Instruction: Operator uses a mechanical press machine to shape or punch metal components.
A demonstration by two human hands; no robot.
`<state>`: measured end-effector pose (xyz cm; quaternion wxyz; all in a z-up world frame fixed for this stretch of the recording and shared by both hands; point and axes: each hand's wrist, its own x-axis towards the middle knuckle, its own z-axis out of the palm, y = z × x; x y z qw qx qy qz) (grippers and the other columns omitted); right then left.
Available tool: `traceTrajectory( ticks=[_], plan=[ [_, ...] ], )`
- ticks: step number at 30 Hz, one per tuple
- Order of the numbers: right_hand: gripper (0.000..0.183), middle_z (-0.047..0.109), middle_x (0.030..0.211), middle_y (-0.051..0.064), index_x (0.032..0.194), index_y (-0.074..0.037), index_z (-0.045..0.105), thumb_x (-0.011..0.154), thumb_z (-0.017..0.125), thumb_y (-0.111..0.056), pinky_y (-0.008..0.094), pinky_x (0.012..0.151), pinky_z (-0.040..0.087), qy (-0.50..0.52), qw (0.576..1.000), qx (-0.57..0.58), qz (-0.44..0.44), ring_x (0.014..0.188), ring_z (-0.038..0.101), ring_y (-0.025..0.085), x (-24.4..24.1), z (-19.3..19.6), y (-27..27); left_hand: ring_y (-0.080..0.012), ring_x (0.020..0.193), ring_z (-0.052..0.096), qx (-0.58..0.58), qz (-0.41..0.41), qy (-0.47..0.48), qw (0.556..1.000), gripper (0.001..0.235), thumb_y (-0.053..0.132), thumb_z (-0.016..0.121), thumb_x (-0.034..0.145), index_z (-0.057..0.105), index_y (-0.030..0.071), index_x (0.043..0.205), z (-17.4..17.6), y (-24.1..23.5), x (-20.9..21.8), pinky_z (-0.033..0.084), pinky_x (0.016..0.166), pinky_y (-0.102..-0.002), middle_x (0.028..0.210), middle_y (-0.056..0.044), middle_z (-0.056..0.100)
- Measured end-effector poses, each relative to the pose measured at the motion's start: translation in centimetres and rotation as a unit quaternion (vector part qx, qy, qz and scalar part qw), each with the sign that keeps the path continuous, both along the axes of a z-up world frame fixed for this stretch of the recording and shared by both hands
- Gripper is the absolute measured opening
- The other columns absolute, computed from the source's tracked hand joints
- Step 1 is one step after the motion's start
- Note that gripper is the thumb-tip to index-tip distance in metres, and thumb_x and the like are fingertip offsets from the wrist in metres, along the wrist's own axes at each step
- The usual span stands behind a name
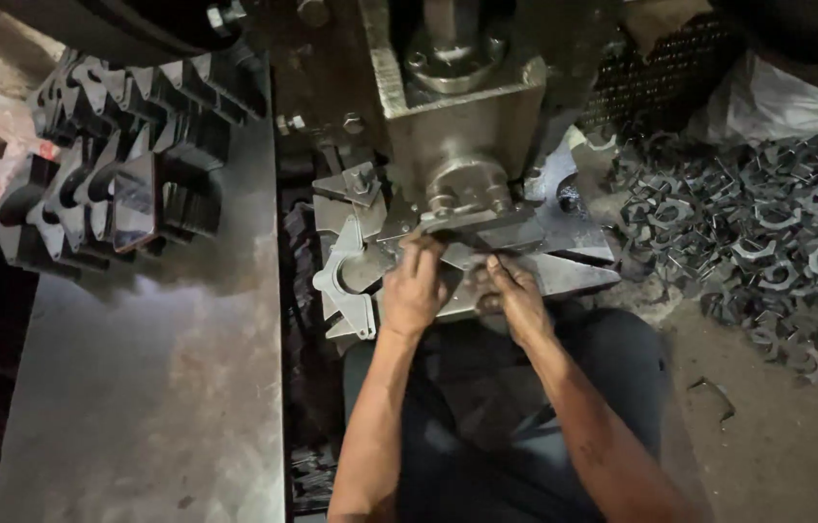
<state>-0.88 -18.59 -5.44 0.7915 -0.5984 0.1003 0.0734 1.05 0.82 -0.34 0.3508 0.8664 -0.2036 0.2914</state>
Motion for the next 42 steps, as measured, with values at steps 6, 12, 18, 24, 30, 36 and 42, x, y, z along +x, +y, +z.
traceTrajectory(
  ticks=[6, 12, 18, 24, 30, 36, 42],
  plan=[
    [0.049, 0.071, 0.125, 0.006, 0.145, -0.009, 0.050, 0.105, 0.043, -0.035, 0.033, 0.085, 0.063, -0.067, 0.988, 0.142, -0.007, 0.111, 0.073, 0.013, -1.7, 5.8, 0.5, -0.0226, 0.077, 0.058, -0.220, -0.087, 0.058, 0.970, 0.011, 0.004, 0.070, 0.100, 0.066, 0.003, 0.110, -4.7, 1.3, 1.2, 0.046, 0.069, -0.034, 0.093, -0.010, 0.063],
    [0.026, 0.073, 0.117, 0.020, 0.131, 0.001, 0.057, 0.120, 0.053, -0.022, 0.039, 0.075, 0.064, -0.210, 0.870, 0.387, 0.222, 0.095, 0.074, 0.025, -2.2, 0.2, -1.5, -0.0083, 0.059, 0.051, -0.584, -0.162, 0.306, 0.734, 0.011, 0.009, 0.066, 0.099, 0.070, 0.003, 0.107, -5.6, -1.6, 0.5, 0.037, 0.052, -0.023, 0.078, -0.004, 0.064],
    [0.020, 0.074, 0.102, 0.010, 0.112, -0.002, 0.069, 0.102, 0.057, -0.014, 0.031, 0.060, 0.063, -0.198, 0.967, -0.096, 0.126, 0.088, 0.075, 0.020, -0.1, 4.3, -0.1, -0.0168, 0.087, 0.070, -0.268, -0.073, 0.189, 0.942, 0.018, 0.004, 0.066, 0.097, 0.070, -0.002, 0.113, -3.9, -2.9, 0.0, 0.056, 0.077, -0.029, 0.100, -0.010, 0.076],
    [0.017, 0.079, 0.089, 0.007, 0.105, -0.006, 0.071, 0.095, 0.057, -0.005, 0.034, 0.063, 0.060, -0.248, 0.913, -0.315, 0.075, 0.074, 0.079, 0.020, 2.2, 5.5, -0.4, -0.0166, 0.078, 0.069, -0.246, -0.046, 0.274, 0.929, 0.014, 0.002, 0.064, 0.095, 0.072, 0.000, 0.107, -4.1, -2.8, 0.4, 0.056, 0.071, -0.030, 0.089, -0.013, 0.075],
    [0.013, 0.077, 0.093, 0.007, 0.104, -0.005, 0.069, 0.094, 0.061, -0.003, 0.033, 0.074, 0.062, -0.348, 0.888, -0.290, 0.074, 0.087, 0.079, 0.022, 2.1, 4.5, -0.6, -0.0189, 0.081, 0.071, -0.222, -0.032, 0.225, 0.948, 0.012, 0.002, 0.067, 0.093, 0.071, 0.001, 0.104, -4.1, -2.9, -0.2, 0.056, 0.074, -0.032, 0.091, -0.012, 0.075],
    [0.016, 0.078, 0.098, 0.008, 0.105, -0.005, 0.070, 0.093, 0.062, 0.001, 0.034, 0.076, 0.060, -0.347, 0.881, -0.311, 0.084, 0.092, 0.078, 0.024, 1.8, 4.7, -0.3, -0.0322, 0.086, 0.074, -0.182, -0.022, 0.148, 0.972, 0.015, 0.002, 0.065, 0.089, 0.070, 0.001, 0.104, -4.8, -2.7, -0.5, 0.057, 0.078, -0.037, 0.093, -0.017, 0.073],
    [0.014, 0.078, 0.108, 0.007, 0.106, -0.002, 0.067, 0.099, 0.055, 0.001, 0.028, 0.080, 0.062, -0.311, 0.916, -0.227, 0.110, 0.096, 0.079, 0.015, 2.3, 2.4, -0.5, -0.0352, 0.073, 0.069, -0.139, -0.012, 0.151, 0.979, 0.012, 0.010, 0.073, 0.087, 0.067, 0.003, 0.094, -4.9, -3.0, -1.5, 0.055, 0.067, -0.043, 0.082, -0.017, 0.068]
  ],
)
